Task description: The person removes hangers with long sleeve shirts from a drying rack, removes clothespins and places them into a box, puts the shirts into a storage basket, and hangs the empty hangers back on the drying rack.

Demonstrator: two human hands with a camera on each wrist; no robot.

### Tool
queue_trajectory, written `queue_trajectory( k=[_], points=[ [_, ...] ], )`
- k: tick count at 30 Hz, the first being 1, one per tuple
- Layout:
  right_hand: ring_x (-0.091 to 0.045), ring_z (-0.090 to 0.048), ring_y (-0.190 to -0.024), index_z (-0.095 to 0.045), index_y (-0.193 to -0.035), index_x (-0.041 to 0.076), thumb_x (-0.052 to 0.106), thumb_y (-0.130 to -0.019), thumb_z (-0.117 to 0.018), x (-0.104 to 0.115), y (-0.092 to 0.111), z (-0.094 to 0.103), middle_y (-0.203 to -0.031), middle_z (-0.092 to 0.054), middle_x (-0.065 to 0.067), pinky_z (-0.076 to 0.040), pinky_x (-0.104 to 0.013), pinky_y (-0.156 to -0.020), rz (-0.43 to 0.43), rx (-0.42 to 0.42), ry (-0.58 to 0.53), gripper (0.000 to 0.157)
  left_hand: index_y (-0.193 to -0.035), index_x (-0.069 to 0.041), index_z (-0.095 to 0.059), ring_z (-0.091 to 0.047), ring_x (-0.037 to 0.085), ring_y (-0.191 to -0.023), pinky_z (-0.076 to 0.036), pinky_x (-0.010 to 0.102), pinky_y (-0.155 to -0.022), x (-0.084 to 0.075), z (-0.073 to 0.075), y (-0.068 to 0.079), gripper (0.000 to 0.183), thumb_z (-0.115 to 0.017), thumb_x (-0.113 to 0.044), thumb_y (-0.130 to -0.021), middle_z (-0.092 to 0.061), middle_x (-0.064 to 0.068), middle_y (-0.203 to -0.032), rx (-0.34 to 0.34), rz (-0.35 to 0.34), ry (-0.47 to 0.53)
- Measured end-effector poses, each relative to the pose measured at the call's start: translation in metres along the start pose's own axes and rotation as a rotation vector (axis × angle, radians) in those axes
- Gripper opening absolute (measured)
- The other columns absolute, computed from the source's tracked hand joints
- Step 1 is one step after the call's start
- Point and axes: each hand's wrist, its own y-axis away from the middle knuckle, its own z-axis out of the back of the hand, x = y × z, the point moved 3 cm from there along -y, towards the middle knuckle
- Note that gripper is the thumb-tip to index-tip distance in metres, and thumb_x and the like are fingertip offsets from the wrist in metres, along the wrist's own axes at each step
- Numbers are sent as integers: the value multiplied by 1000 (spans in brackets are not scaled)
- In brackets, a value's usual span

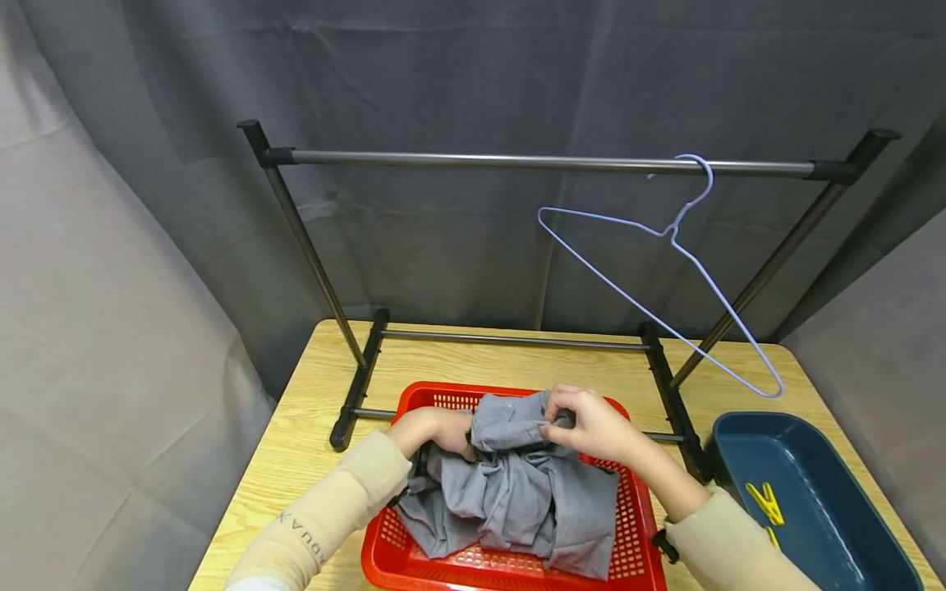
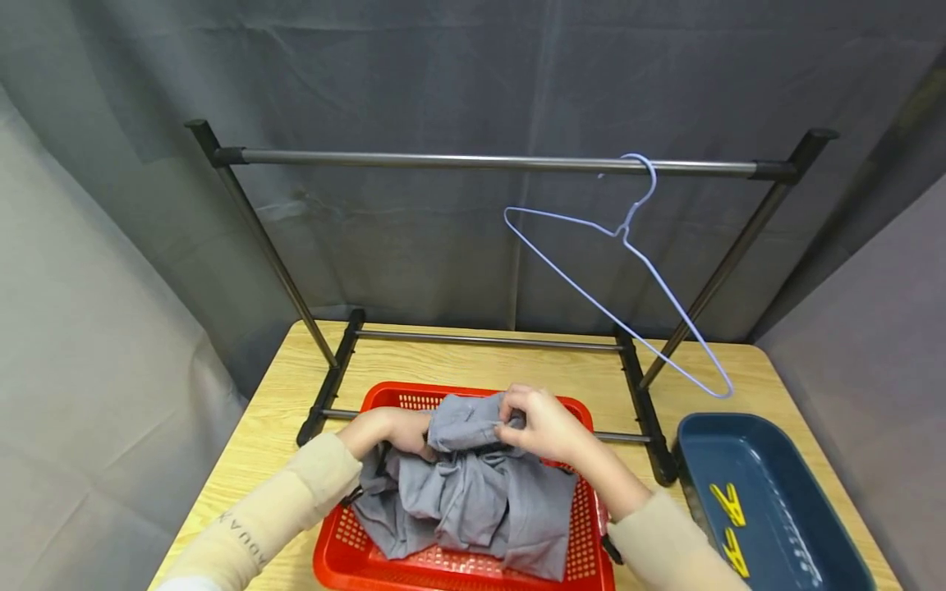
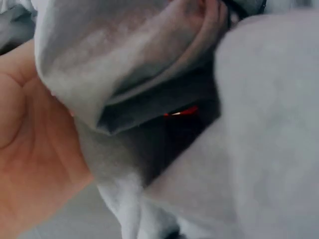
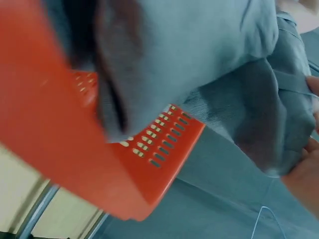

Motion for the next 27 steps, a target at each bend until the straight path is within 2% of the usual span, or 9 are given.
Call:
queue_trajectory(
  k=[3,7,13,16,18,21,25,27],
  points=[
    [-6,-45,-65,-54,-73,18,11,-77,-69,-1,9,-4,-74,-49,7,-39,-21,-58,-34,96,47,17,-108,-6,-60,-53,12,-103,-39,21,-88,1,3,1,27,-64,-6,-81,-60,5,-111,-29,-47,-11],
    [-5,-44,-61,-53,-73,17,11,-79,-67,-13,17,-10,-70,-48,7,-37,-21,-55,-95,190,55,17,-102,-10,-62,-53,14,-103,-41,25,-89,3,5,3,18,-61,-6,-84,-60,3,-108,-32,-53,-11],
    [-8,-46,-65,-55,-80,15,10,-84,-62,-34,26,-25,-72,-50,8,-38,-23,-59,-147,285,99,10,-97,-10,-62,-52,11,-93,-41,23,-82,1,2,3,14,-59,-3,-84,-59,-1,-100,-32,-80,-12],
    [-14,-55,-75,-60,-90,9,10,-85,-61,-37,31,-32,-82,-58,2,-45,-31,-67,-174,315,146,6,-92,-12,-60,-48,10,-87,-39,23,-78,-1,1,2,12,-59,-3,-84,-55,-2,-94,-31,-79,-23],
    [-22,-59,-86,-62,-99,4,10,-84,-62,-37,33,-35,-92,-62,-5,-48,-39,-76,-200,328,179,16,-91,-13,-59,-46,11,-86,-37,23,-76,-2,1,2,12,-59,-3,-84,-53,-2,-93,-29,-71,-38],
    [-32,-57,-98,-61,-109,0,13,-82,-65,-37,35,-36,-105,-61,-14,-45,-48,-84,-225,317,258,29,-93,-14,-59,-46,11,-89,-38,23,-79,-2,2,2,12,-60,-6,-84,-53,-1,-96,-25,-81,-49],
    [-27,-56,-89,-59,-101,3,13,-78,-70,-36,32,-34,-96,-58,-11,-46,-45,-78,-243,257,307,28,-110,-9,-60,-51,16,-105,-40,25,-89,2,12,12,24,-59,-10,-86,-57,5,-112,-26,-142,36],
    [-26,-55,-92,-54,-108,5,12,-76,-71,-34,29,-33,-101,-57,-10,-46,-45,-80,-241,226,272,37,-116,-6,-58,-52,20,-107,-41,28,-90,6,23,21,29,-57,-10,-87,-57,9,-116,-68,-170,89]
  ],
)
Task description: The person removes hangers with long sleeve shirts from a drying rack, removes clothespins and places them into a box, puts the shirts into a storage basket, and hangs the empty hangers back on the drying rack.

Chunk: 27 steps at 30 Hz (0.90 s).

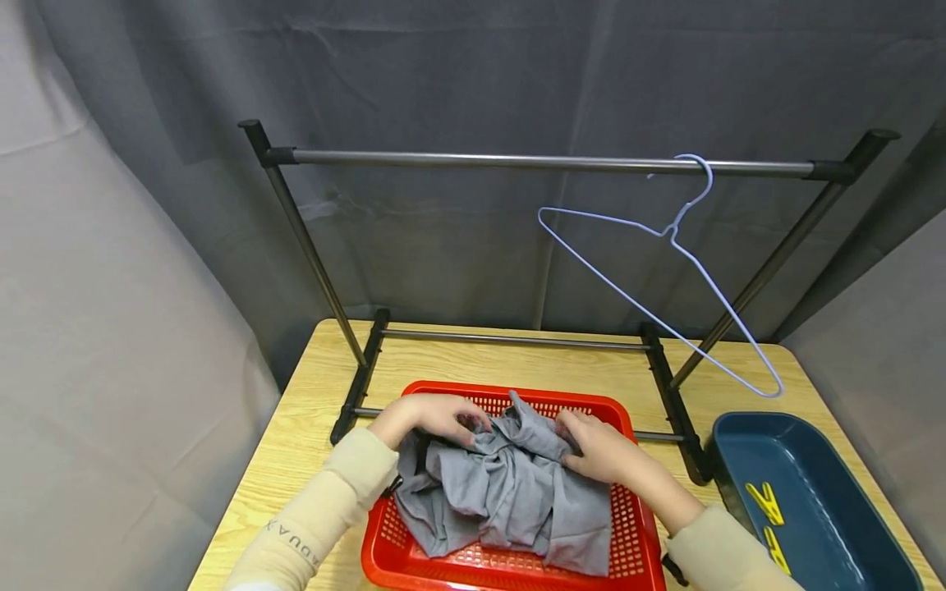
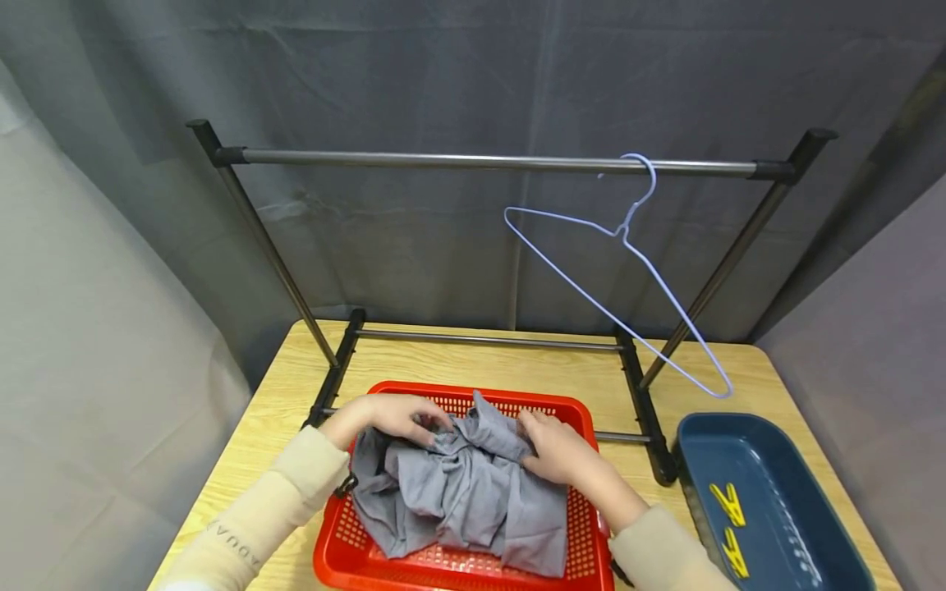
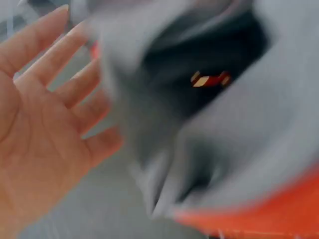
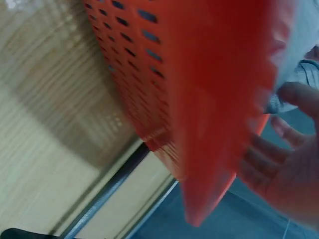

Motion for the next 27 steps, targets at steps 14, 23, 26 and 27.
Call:
queue_trajectory(
  k=[14,23,26,27],
  points=[
    [-38,-26,-132,-40,-138,11,42,-83,-63,19,3,-2,-145,-28,-17,-28,-56,-100,208,284,-189,67,-74,-5,-57,-36,15,-61,-30,26,-54,23,13,34,16,-64,9,-71,-49,2,-71,-217,414,-100],
    [-40,-23,-132,-39,-138,13,36,-81,-67,8,2,-12,-147,-24,-18,-27,-58,-100,162,336,-213,68,-83,-7,-62,-47,17,-71,-36,27,-61,16,-2,14,29,-49,17,-73,-58,5,-82,-326,257,-88],
    [-41,-24,-132,-39,-138,12,35,-82,-66,6,1,-13,-147,-24,-18,-27,-58,-100,168,328,-212,67,-94,-7,-64,-49,18,-78,-37,27,-62,14,-8,8,35,-46,17,-77,-60,7,-94,-188,276,-111],
    [-40,-24,-132,-39,-138,12,35,-82,-66,6,1,-13,-147,-24,-18,-27,-58,-100,168,326,-210,67,-97,-9,-64,-48,17,-81,-37,27,-63,14,-10,7,37,-45,17,-78,-60,6,-98,-147,285,-122]
  ],
)
